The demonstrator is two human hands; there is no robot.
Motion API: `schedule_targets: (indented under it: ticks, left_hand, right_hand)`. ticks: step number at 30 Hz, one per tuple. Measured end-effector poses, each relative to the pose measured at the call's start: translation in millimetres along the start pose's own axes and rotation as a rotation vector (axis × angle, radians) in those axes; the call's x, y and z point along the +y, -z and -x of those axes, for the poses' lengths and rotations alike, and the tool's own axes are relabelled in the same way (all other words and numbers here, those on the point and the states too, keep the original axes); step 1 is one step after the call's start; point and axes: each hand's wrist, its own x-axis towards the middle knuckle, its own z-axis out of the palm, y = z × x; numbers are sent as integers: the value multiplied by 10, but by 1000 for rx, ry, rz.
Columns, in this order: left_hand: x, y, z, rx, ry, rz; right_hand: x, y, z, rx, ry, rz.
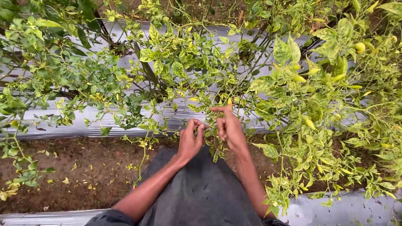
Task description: Picking ripe chilies from plants in a field by hand
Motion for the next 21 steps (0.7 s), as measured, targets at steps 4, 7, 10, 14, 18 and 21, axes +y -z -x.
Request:
schedule_targets:
  ticks: [4,7,10,14,18,21]
  left_hand:
    - [-208,-53,-8,-1,19,-4]
    - [-152,-44,-12,-20,27,-8]
    - [-158,-32,19,-5,56,-12]
    - [36,71,47,24,20,-55]
    - [-51,68,66,68,28,-128]
    - [-176,30,86,125,4,-158]
  right_hand:
    - [2,139,-130,-149,-41,-750]
    - [259,363,-434,-92,-162,-1117]
    - [577,500,-648,-130,-179,-1284]
    - [640,499,-714,-127,-213,-1370]
    - [732,446,-816,-114,-214,-1282]
    - [857,489,-967,-119,-200,-1287]
